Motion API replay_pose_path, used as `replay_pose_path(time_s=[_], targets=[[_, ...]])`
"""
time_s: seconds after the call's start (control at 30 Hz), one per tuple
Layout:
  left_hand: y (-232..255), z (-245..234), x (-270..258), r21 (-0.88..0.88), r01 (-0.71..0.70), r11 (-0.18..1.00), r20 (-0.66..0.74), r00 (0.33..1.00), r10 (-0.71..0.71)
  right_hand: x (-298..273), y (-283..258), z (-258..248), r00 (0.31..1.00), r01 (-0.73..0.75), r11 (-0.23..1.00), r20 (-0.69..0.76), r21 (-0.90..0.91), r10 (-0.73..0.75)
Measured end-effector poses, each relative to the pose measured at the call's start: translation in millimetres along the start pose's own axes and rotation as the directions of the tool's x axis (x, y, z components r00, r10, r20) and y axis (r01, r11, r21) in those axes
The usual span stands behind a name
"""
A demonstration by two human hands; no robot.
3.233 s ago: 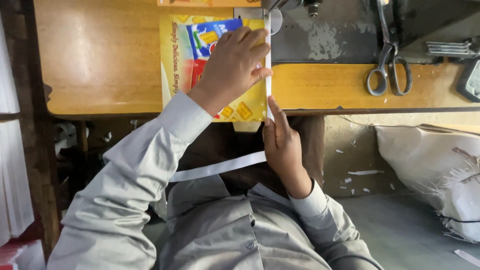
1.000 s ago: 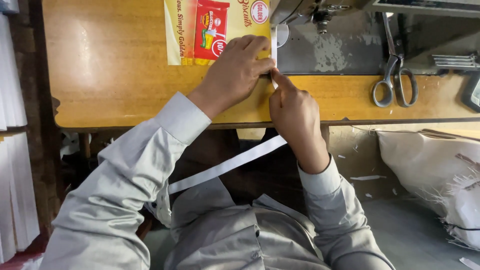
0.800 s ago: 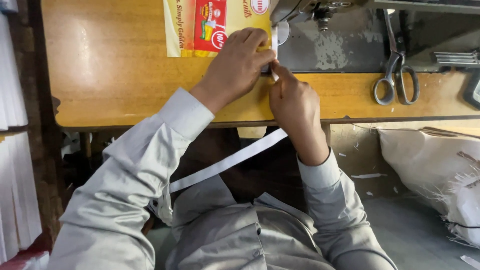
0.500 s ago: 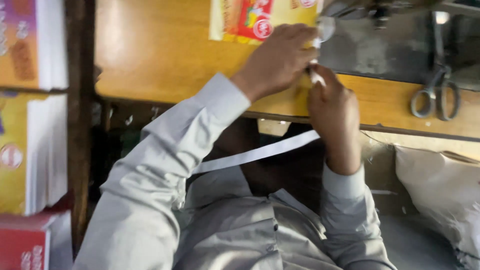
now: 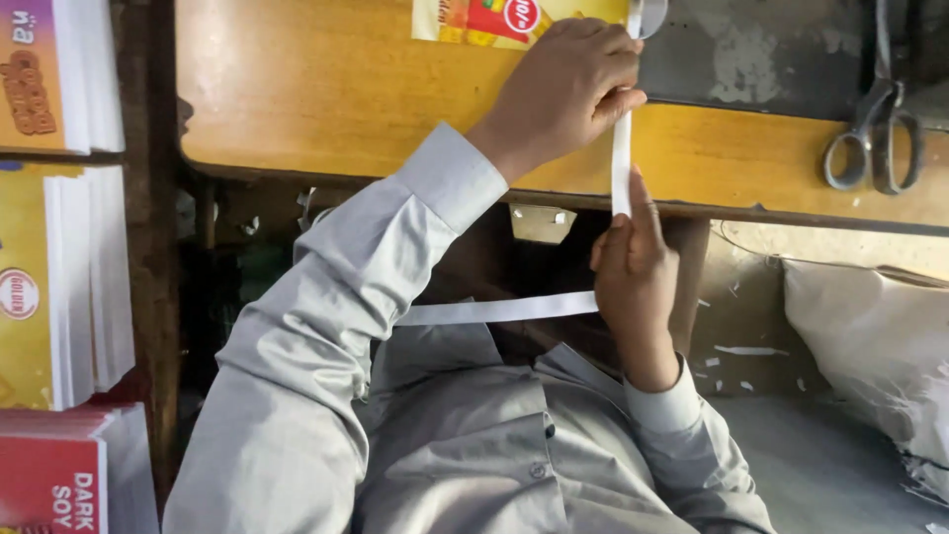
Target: The person uses a sewing machine to stitch a white strip of material along the edge of various printed paper sheets. They handle the sheets one by one, guiding them through the machine to attach the strip, and then move the finished items aside.
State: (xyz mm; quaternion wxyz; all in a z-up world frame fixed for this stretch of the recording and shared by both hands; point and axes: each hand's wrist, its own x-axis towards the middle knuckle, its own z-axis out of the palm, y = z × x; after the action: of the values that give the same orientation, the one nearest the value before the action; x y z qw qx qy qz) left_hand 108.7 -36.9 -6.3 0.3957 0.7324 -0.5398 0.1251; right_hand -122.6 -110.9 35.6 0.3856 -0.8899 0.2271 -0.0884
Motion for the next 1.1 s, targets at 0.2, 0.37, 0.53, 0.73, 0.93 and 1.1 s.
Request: replay_pose_path(time_s=[0.2, 0.37, 0.53, 0.73, 0.93, 1.1], targets=[[7, -1, -4, 0.021, 0.090, 0.996, 0.043, 0.995, -0.091, -3, 39, 14, 0.976, 0.213, 0.944, 0.004, -0.253, -0.219], [5, -2, -6, -0.001, 0.067, 0.998, 0.071, 0.995, -0.067, -5, 45, 16, 0.961, 0.252, 0.895, -0.014, -0.368, -0.276], [9, -5, -9, 0.052, 0.065, 0.996, 0.146, 0.987, -0.072, -5, 46, 16, 0.957, 0.253, 0.865, -0.017, -0.434, -0.289], [63, -12, -26, 0.214, 0.079, 0.974, 0.142, 0.984, -0.111, -23, 37, 14, 0.977, 0.209, 0.948, 0.004, -0.240, -0.214], [76, -12, -39, 0.251, 0.119, 0.961, 0.134, 0.979, -0.156, -32, 38, 3, 0.974, 0.226, 0.948, 0.037, -0.225, -0.223], [70, -12, -34, 0.249, 0.143, 0.958, 0.142, 0.973, -0.182, -26, 38, 0, 0.979, 0.206, 0.943, 0.054, -0.262, -0.198]])
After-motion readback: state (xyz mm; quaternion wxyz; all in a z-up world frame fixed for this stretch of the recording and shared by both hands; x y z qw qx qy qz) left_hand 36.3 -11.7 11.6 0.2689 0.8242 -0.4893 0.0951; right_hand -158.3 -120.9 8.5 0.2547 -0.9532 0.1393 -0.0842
